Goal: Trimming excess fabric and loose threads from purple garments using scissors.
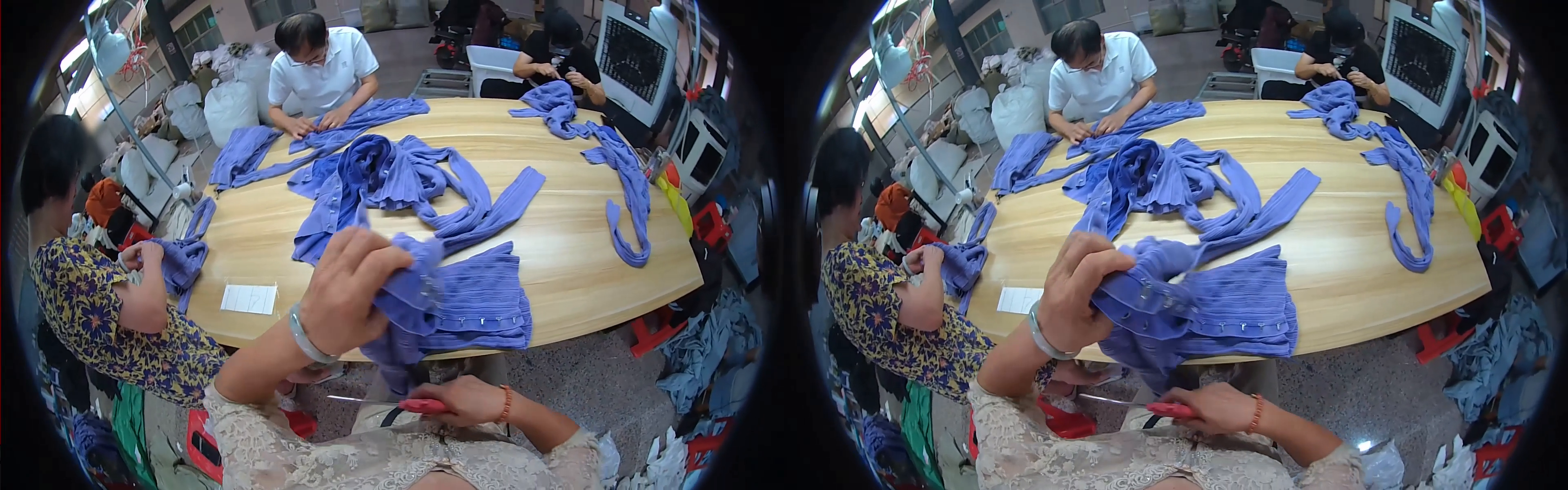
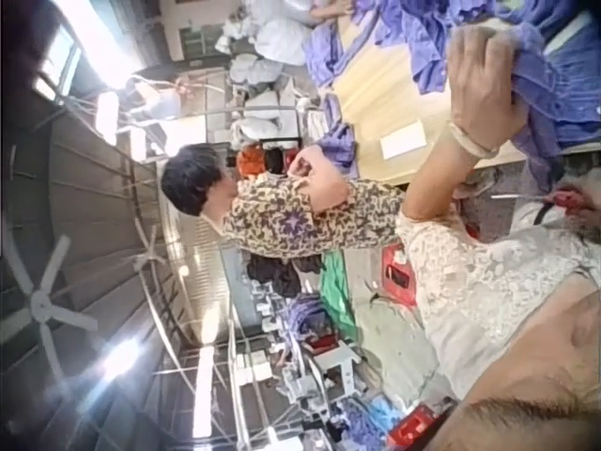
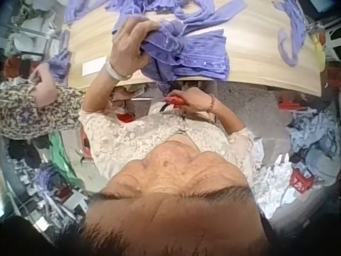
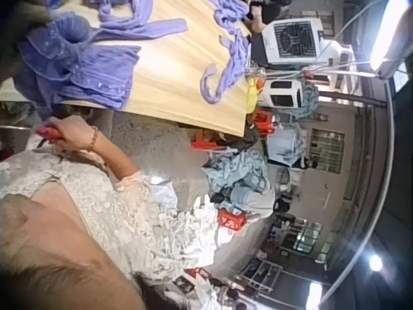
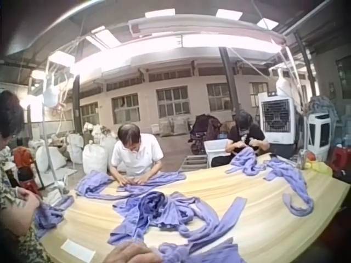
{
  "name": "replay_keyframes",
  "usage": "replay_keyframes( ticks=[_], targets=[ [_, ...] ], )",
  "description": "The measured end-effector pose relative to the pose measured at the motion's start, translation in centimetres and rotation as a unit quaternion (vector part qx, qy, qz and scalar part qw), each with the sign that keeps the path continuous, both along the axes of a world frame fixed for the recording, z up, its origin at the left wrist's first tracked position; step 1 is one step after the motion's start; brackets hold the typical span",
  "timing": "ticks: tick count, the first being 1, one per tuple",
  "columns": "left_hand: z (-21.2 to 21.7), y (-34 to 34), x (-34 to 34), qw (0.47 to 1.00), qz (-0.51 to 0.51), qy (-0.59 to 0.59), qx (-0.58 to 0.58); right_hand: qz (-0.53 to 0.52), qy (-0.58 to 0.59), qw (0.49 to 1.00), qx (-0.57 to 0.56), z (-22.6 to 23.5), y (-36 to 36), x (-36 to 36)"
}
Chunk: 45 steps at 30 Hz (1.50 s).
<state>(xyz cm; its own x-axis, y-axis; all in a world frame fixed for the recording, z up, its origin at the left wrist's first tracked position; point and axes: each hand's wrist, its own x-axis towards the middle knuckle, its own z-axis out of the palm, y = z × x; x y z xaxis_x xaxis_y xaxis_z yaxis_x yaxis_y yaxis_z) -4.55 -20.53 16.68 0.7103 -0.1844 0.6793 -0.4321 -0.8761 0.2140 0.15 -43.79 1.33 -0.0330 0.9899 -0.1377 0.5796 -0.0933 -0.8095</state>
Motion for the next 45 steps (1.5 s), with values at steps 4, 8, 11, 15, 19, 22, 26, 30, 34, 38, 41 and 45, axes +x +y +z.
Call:
replay_keyframes(
  ticks=[4,8,11,15,19,22,26,30,34,38,41,45],
  targets=[
    [5.6,-1.4,2.2,0.989,-0.020,-0.110,0.092,-0.006,-0.064,0.998,-0.020,1.0,2.1,1.5],
    [8.0,1.1,5.5,0.972,0.025,-0.201,0.119,-0.222,-0.073,0.972,-0.020,-0.5,-0.8,6.7],
    [7.5,4.0,7.6,0.974,0.089,-0.180,0.101,-0.310,-0.113,0.940,0.082,2.0,-3.1,12.2],
    [6.0,10.0,9.8,0.960,0.177,-0.192,0.102,-0.435,-0.301,0.847,0.049,7.6,-2.3,18.1],
    [4.3,16.1,13.0,0.957,0.207,-0.198,0.054,-0.461,-0.431,0.762,0.142,11.7,2.1,23.3],
    [1.2,21.1,15.1,0.932,0.286,-0.204,0.093,-0.456,-0.447,0.767,0.050,11.1,4.9,26.0],
    [-8.1,28.1,14.3,0.879,0.442,-0.046,0.171,-0.363,-0.363,0.858,0.020,4.8,6.5,25.2],
    [-16.7,29.5,9.8,0.825,0.490,0.235,0.154,-0.325,-0.263,0.906,-0.063,0.8,5.0,21.4],
    [-20.8,25.8,6.1,0.861,0.398,0.314,0.043,-0.378,-0.215,0.898,-0.071,1.0,2.9,18.1],
    [-21.7,20.9,6.4,0.853,0.358,0.373,0.066,-0.461,-0.235,0.855,-0.028,-0.1,-0.7,15.9],
    [-21.7,18.1,6.6,0.858,0.323,0.395,0.059,-0.500,-0.269,0.822,-0.048,-0.6,-4.1,14.1],
    [-22.2,13.9,5.7,0.910,0.218,0.344,0.080,-0.588,-0.250,0.767,-0.055,-0.9,-9.9,11.7]
  ],
)
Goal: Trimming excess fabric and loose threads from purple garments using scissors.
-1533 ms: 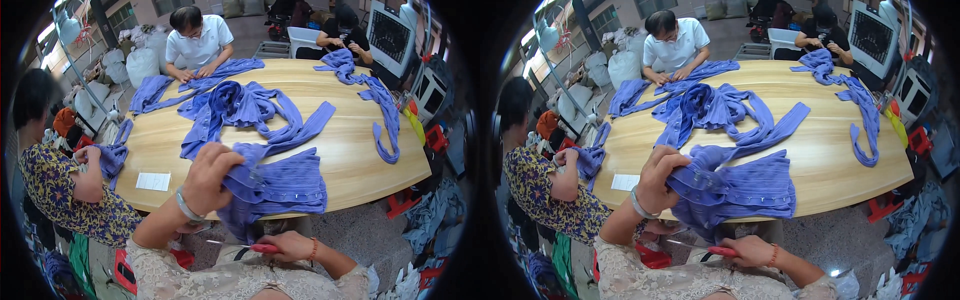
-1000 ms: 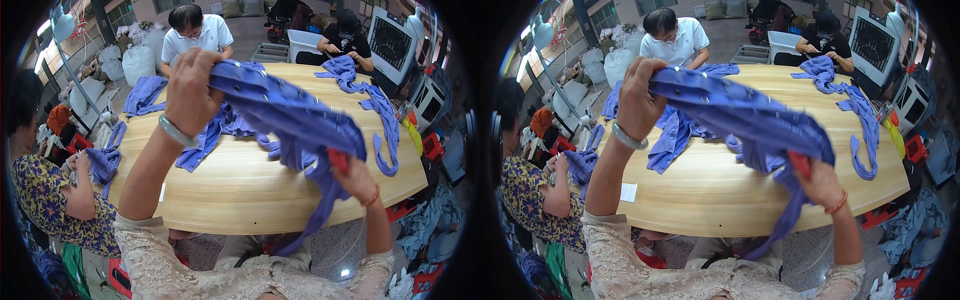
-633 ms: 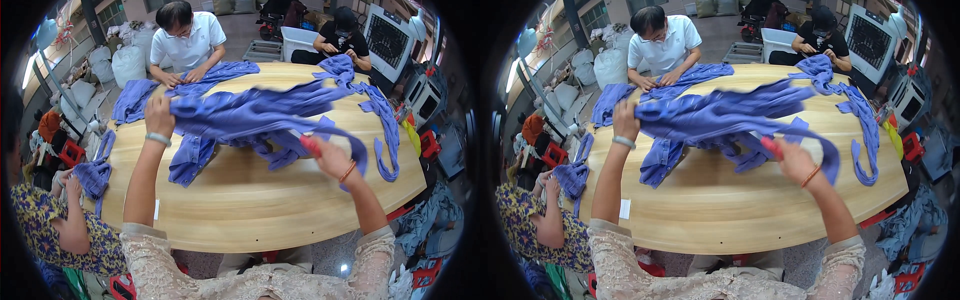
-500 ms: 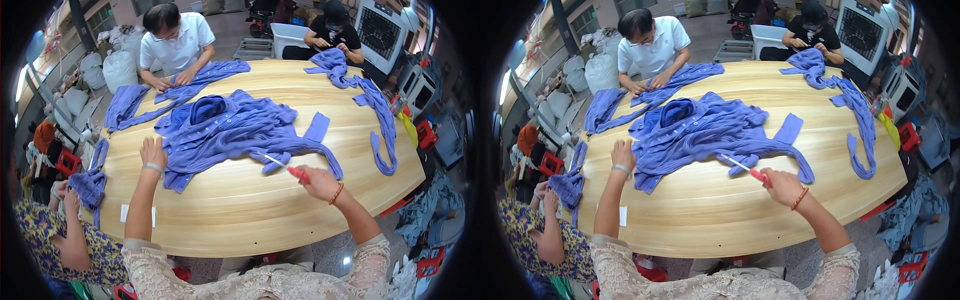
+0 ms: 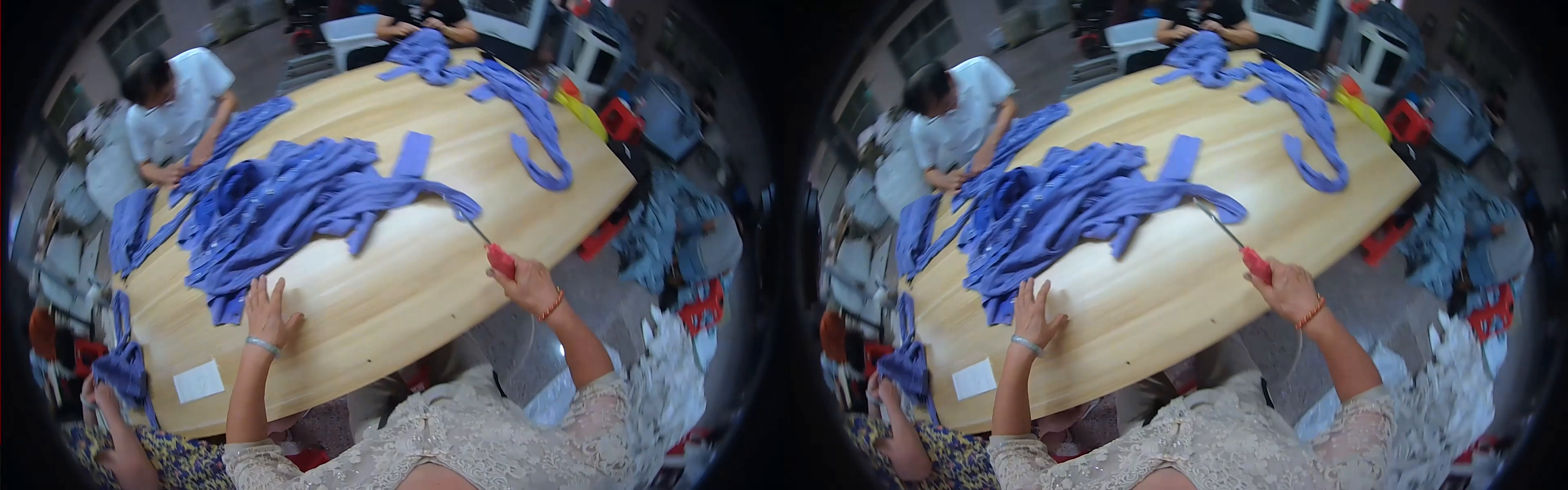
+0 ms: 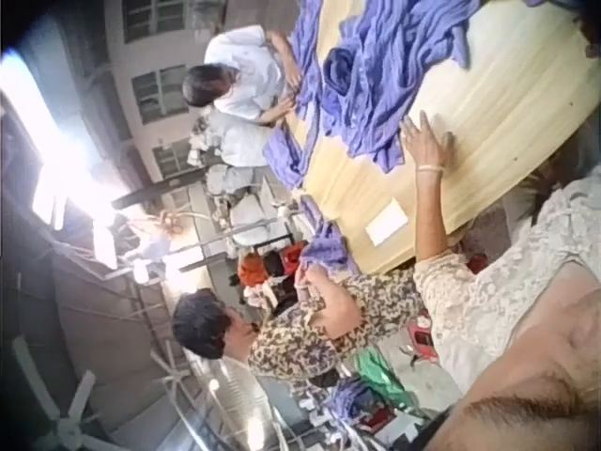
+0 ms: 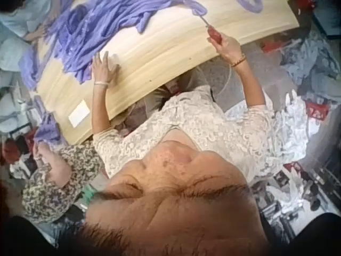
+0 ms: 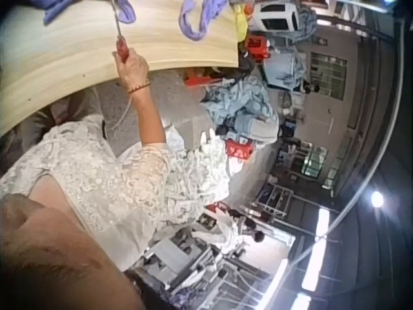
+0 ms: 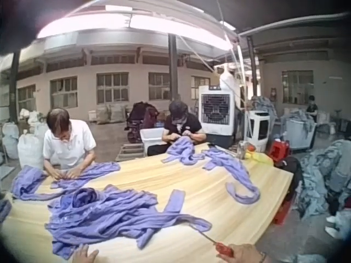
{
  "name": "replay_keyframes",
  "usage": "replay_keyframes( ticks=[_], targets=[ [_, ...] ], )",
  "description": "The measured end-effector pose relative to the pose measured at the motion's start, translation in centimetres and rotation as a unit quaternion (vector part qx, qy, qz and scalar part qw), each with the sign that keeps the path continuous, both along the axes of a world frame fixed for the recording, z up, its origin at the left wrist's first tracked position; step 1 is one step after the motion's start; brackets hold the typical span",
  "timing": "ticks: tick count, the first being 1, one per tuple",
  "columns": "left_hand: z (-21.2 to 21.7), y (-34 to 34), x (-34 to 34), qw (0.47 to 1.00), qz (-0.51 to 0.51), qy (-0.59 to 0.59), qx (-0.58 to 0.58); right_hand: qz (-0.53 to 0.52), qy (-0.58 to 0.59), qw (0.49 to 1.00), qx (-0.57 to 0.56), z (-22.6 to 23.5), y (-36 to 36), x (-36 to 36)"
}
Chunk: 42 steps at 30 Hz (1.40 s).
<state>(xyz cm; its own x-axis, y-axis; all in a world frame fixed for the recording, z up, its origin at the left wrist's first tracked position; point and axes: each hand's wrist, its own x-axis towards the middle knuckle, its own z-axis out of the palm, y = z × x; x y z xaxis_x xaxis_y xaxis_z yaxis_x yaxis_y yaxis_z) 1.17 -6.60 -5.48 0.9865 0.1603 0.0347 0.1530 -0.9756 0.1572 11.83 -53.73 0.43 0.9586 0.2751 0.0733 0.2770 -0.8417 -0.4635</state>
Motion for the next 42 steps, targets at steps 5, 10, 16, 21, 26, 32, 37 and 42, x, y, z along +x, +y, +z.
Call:
replay_keyframes(
  ticks=[5,10,16,21,26,32,37,42],
  targets=[
    [0.4,-4.5,-1.5,0.994,-0.090,0.054,0.009,-0.133,-0.025,0.958,0.252,5.6,-9.6,0.5],
    [1.6,-6.7,-2.7,0.983,-0.172,0.045,0.037,-0.201,-0.110,0.839,0.493,5.9,-18.4,-0.3],
    [1.6,-11.3,-3.5,0.969,-0.214,0.110,0.058,-0.367,0.173,0.844,0.351,-18.9,-23.1,-8.5],
    [1.6,-13.5,-3.5,0.963,-0.232,0.130,0.037,-0.309,0.318,0.884,0.149,-29.3,-18.4,-12.1],
    [1.4,-17.9,-3.6,0.952,-0.209,0.194,0.113,-0.274,0.365,0.888,0.064,-33.6,-16.0,-10.7],
    [-1.4,-15.8,-4.8,0.964,-0.223,0.098,0.107,-0.196,0.366,0.909,-0.044,-33.5,-14.5,-7.5],
    [-0.9,-16.8,-4.8,0.972,-0.213,0.082,0.047,-0.215,0.402,0.886,-0.087,-34.7,-14.2,-5.0],
    [-1.1,-16.5,-4.9,0.973,-0.212,0.088,0.032,-0.242,0.382,0.888,0.083,-36.9,-13.5,3.6]
  ],
)
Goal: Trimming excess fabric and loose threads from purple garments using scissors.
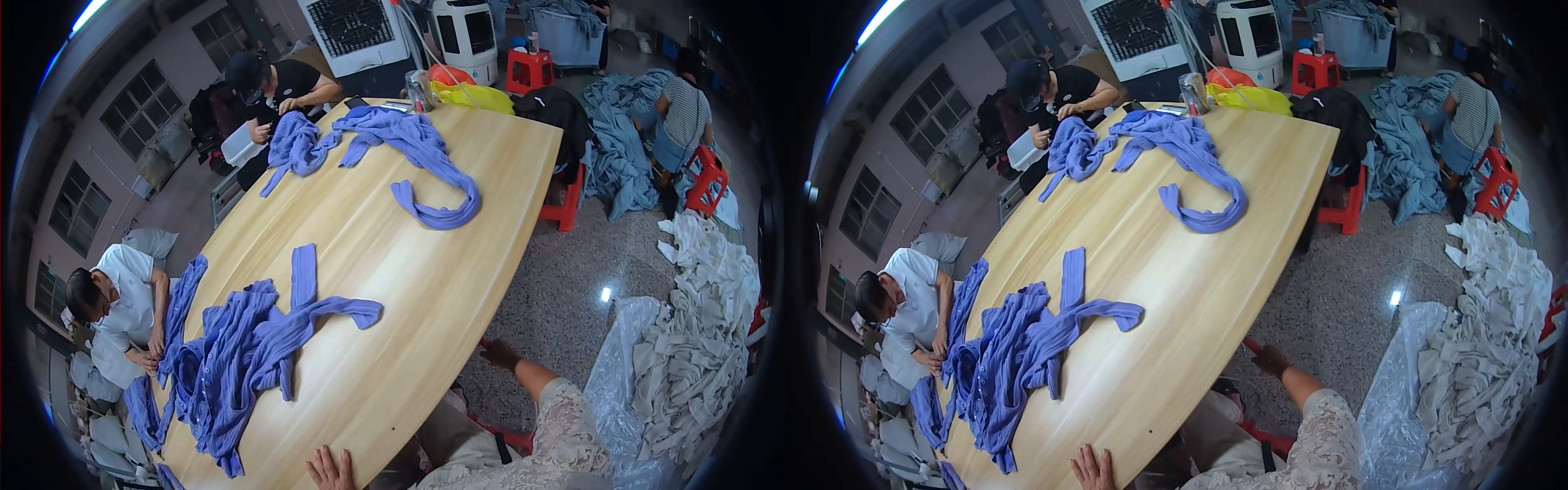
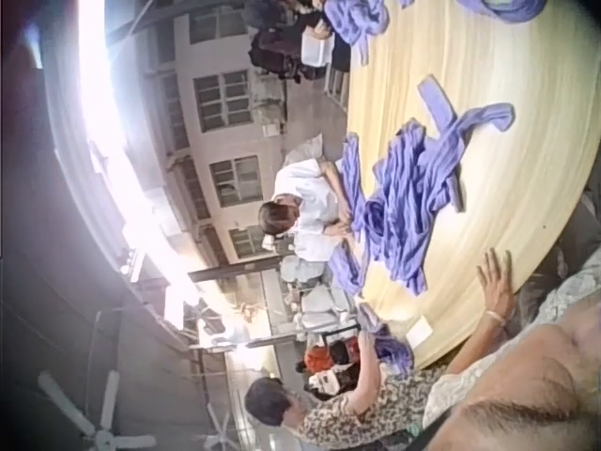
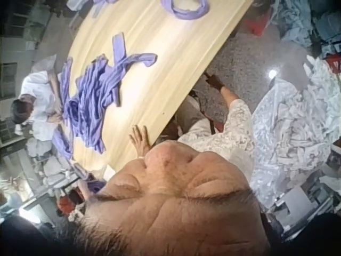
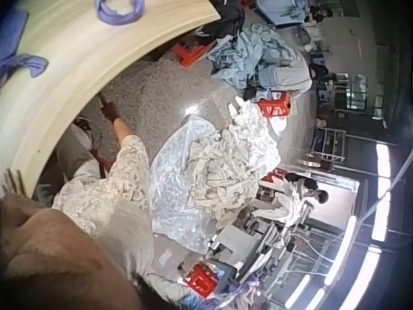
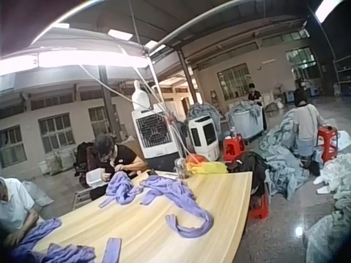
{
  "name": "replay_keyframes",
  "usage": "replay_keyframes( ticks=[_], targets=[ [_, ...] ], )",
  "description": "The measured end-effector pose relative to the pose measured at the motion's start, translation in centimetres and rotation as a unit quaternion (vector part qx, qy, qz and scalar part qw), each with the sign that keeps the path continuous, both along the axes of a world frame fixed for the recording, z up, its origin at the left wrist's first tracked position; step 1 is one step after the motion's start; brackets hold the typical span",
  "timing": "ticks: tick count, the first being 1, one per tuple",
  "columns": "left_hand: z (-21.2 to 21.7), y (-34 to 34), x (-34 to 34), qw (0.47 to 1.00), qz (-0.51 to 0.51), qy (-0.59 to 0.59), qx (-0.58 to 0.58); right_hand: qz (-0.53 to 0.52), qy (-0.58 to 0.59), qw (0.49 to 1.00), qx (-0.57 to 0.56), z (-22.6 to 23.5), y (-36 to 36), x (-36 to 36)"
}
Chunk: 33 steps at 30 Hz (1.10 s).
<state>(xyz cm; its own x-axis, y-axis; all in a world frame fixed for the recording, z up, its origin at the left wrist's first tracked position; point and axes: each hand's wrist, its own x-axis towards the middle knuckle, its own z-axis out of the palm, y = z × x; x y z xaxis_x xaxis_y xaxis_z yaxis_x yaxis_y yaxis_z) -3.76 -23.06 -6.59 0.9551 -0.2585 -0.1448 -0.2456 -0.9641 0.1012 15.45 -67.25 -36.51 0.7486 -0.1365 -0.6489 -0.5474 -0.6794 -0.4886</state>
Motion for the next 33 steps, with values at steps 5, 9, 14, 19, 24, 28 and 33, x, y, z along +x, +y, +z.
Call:
replay_keyframes(
  ticks=[5,9,14,19,24,28,33],
  targets=[
    [-0.8,0.6,0.1,0.999,-0.005,-0.021,-0.028,-0.076,-0.039,0.995,0.046,-1.7,2.1,4.1],
    [-3.2,1.1,-0.2,0.986,0.058,-0.024,-0.154,-0.122,-0.089,0.987,0.050,-2.9,3.9,5.9],
    [-0.3,-0.2,-0.4,1.000,0.012,-0.010,-0.004,-0.188,-0.124,0.973,0.042,-6.6,2.7,2.1],
    [-3.0,0.1,-1.1,0.981,0.047,-0.029,-0.184,-0.261,-0.161,0.951,0.042,-8.6,0.6,-3.0],
    [-0.6,-0.2,-0.6,0.999,0.028,-0.036,-0.027,-0.273,-0.183,0.943,0.058,-11.1,0.4,-5.7],
    [1.4,-1.2,1.4,0.998,0.044,0.043,-0.014,-0.134,-0.137,0.974,0.121,-13.4,3.0,-7.8],
    [0.2,0.8,0.6,0.998,0.046,0.034,-0.024,0.024,-0.113,0.973,0.201,-14.8,9.7,-2.4]
  ],
)
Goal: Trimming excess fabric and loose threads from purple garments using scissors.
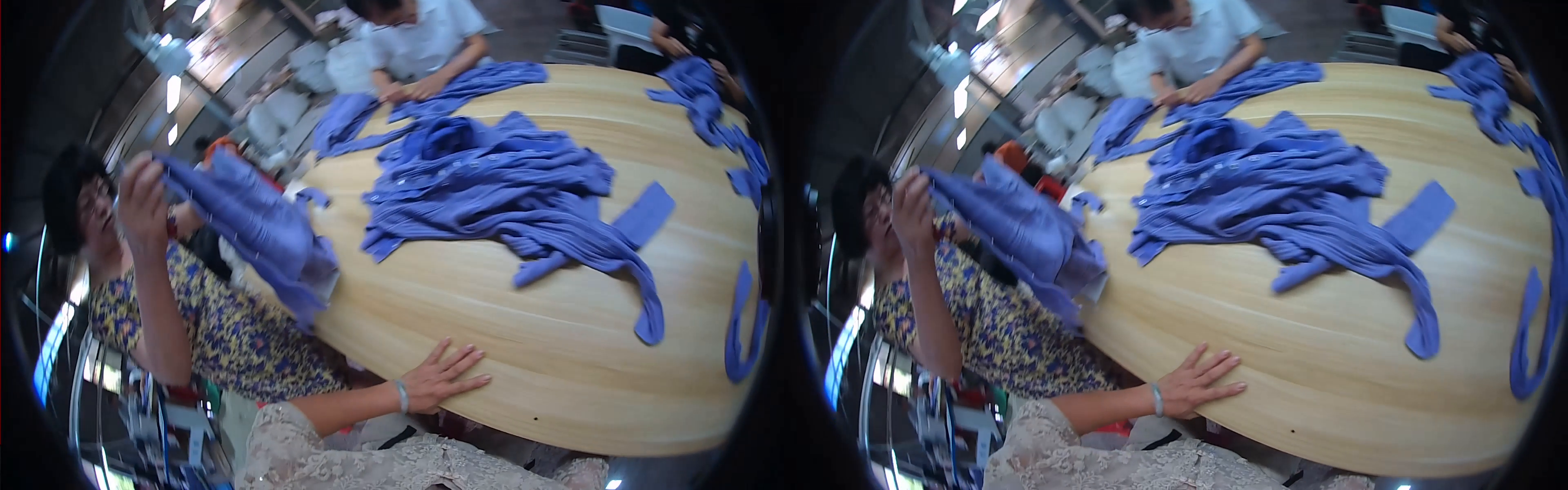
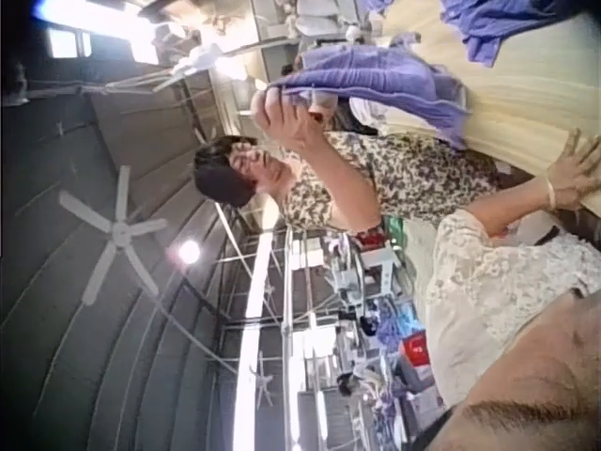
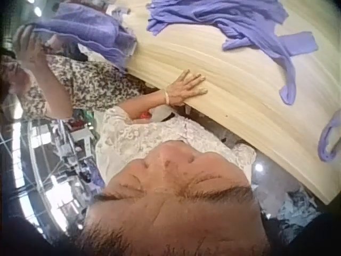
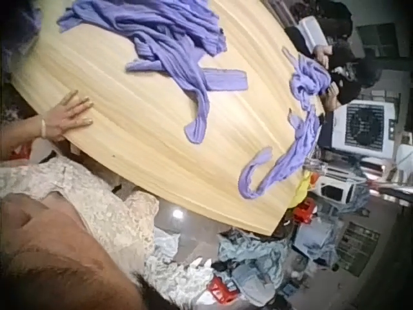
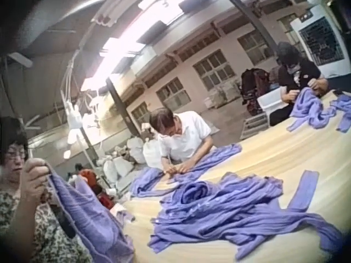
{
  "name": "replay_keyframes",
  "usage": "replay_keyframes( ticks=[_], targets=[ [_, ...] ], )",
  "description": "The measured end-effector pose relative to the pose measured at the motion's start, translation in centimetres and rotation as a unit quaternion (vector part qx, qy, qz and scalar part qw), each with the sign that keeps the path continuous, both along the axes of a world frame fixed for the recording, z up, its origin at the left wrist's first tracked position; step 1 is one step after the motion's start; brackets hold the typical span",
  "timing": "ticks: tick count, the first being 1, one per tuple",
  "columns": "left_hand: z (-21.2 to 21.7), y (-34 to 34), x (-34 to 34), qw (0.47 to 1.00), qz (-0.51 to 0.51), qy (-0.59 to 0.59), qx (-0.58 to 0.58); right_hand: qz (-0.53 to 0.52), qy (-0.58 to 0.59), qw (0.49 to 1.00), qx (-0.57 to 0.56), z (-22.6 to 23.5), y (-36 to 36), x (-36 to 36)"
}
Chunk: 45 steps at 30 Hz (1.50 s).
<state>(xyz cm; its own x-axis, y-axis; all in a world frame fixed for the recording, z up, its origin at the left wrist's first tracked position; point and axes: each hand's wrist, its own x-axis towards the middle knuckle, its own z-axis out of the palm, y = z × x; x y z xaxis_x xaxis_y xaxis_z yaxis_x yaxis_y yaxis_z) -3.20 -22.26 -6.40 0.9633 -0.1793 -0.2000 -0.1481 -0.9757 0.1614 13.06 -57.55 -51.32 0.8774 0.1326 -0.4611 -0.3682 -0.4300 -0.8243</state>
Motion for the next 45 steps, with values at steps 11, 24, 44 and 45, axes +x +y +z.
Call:
replay_keyframes(
  ticks=[11,24,44,45],
  targets=[
    [-1.0,1.9,-1.2,0.995,0.011,-0.016,-0.099,-0.168,-0.067,0.983,0.016,-0.4,-6.8,5.5],
    [1.9,0.9,-2.3,0.877,0.147,-0.441,-0.121,-0.466,0.077,0.863,0.177,9.4,-28.5,3.3],
    [2.2,1.0,5.8,0.924,0.240,-0.155,-0.252,-0.124,-0.014,0.981,0.151,6.7,-0.7,-1.9],
    [2.6,0.7,6.3,0.935,0.223,-0.164,-0.221,-0.122,-0.028,0.979,0.158,7.2,-0.1,-2.3]
  ],
)
